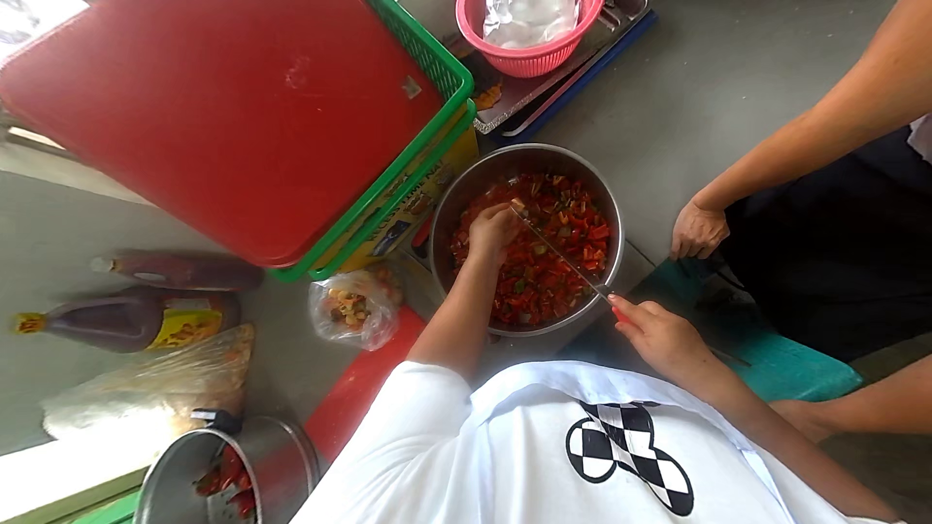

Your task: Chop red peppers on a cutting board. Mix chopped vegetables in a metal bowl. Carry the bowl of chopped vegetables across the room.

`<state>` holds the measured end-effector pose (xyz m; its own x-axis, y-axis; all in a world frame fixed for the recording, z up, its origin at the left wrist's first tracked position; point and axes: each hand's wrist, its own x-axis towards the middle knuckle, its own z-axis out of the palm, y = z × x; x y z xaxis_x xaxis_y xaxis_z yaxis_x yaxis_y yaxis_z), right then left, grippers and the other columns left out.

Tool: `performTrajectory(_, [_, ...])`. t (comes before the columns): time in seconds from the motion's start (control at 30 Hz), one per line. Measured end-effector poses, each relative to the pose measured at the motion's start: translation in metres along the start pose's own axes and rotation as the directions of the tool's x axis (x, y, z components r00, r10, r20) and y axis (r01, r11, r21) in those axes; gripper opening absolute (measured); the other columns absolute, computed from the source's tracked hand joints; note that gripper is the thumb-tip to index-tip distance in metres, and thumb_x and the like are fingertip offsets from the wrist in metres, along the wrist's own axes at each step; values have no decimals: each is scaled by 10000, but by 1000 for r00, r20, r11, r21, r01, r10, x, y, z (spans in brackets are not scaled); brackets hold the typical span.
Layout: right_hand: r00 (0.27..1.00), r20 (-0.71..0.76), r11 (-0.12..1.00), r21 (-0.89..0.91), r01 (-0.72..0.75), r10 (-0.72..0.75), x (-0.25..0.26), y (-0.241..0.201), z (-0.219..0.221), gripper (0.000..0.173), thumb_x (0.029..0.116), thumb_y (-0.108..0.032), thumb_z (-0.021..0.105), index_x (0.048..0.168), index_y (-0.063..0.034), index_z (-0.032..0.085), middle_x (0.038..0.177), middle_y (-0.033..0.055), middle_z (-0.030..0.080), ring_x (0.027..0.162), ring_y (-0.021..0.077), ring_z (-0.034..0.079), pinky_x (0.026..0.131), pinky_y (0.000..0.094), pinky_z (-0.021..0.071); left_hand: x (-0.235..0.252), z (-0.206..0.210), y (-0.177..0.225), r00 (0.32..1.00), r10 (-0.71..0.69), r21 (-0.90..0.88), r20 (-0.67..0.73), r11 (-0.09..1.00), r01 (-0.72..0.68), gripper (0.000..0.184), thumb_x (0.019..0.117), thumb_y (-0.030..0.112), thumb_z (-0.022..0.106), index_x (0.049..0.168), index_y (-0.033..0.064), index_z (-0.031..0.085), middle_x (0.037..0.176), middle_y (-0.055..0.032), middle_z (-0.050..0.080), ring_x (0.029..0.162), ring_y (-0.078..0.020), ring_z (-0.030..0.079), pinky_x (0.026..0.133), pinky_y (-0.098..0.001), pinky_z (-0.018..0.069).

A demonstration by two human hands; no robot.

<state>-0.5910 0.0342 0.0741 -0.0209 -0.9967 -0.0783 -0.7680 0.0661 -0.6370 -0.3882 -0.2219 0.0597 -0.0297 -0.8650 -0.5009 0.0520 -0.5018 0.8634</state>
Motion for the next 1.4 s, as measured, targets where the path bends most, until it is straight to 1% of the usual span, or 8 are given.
performTrajectory(0.2, [993, 66, 995, 22, -96, 94, 18, -7, -4, 419, 1053, -214, 580, 1468, -152, 584, 1090, 225, 703, 965, 376, 705, 841, 514, 577, -17, 5, -1, 970, -143, 94, 198, 988, 126, 296, 997, 67, 624, 1284, 31, 563, 1033, -54, 636, 784, -93, 612, 725, -245, 544])
performTrajectory(0.53, [998, 56, 1000, -12, -3, 3, 2, -5, -4, 402, 1046, -222, 572, 1438, -148, 618, 1035, 224, 706, 913, 385, 708, 790, 514, 584, -2, 4, -3, 992, -56, -126, -116, 991, 41, 251, 1021, 75, 570, 1259, -5, 557, 956, -92, 629, 777, -143, 643, 731, -280, 575])
performTrajectory(0.73, [993, 100, 997, 29, -65, 62, 12, -9, -5, 417, 1056, -215, 561, 1465, -136, 586, 1076, 225, 708, 954, 377, 704, 844, 502, 574, -30, 2, -1, 966, -213, 130, 146, 972, 195, 186, 1055, 120, 527, 1216, 33, 561, 934, -43, 618, 726, -96, 612, 680, -245, 549])
performTrajectory(0.83, [985, 124, 980, 140, -139, 122, 13, -5, -11, 436, 1061, -220, 555, 1483, -112, 558, 1188, 230, 702, 1055, 370, 694, 936, 504, 552, -25, -7, 4, 930, -216, 614, 297, 789, -13, 263, 1047, 149, 585, 1266, 13, 640, 1163, -118, 686, 975, -170, 671, 870, -358, 556])
performTrajectory(0.93, [986, 89, 959, 235, -157, 140, 7, 6, -15, 435, 1061, -233, 549, 1473, -95, 564, 1220, 223, 690, 1008, 316, 705, 875, 451, 582, 21, -29, 9, 958, 45, 842, 282, 468, -270, 330, 1033, 131, 570, 1343, 65, 660, 1367, -191, 636, 1293, -344, 590, 1092, -571, 455])
performTrajectory(1.13, [984, -15, 947, 275, -167, 178, -3, 22, -15, 450, 1058, -270, 539, 1459, -70, 572, 1203, 218, 690, 885, 242, 712, 770, 369, 600, 72, -1, -13, 994, 112, 965, -2, 262, -27, 863, 900, 545, 705, 1581, 117, 393, 1624, -284, 296, 1458, -536, 317, 1107, -726, 337])
performTrajectory(1.23, [983, -34, 946, 280, -162, 178, -5, 25, -14, 454, 1054, -288, 538, 1449, -69, 582, 1182, 210, 697, 866, 221, 708, 752, 351, 599, 51, 31, -25, 955, 138, 936, 263, 202, -288, 544, 917, 284, 714, 1418, 106, 600, 1561, -261, 416, 1392, -492, 442, 1079, -679, 411])
performTrajectory(1.4, [985, -39, 954, 256, -153, 168, -3, 25, -20, 471, 1051, -307, 532, 1443, -52, 582, 1163, 230, 696, 867, 266, 710, 756, 413, 603, -7, 39, -47, 684, 148, 671, 714, 134, -729, 270, 996, 10, 547, 1192, 59, 727, 1421, -163, 604, 1316, -368, 572, 1113, -535, 451])
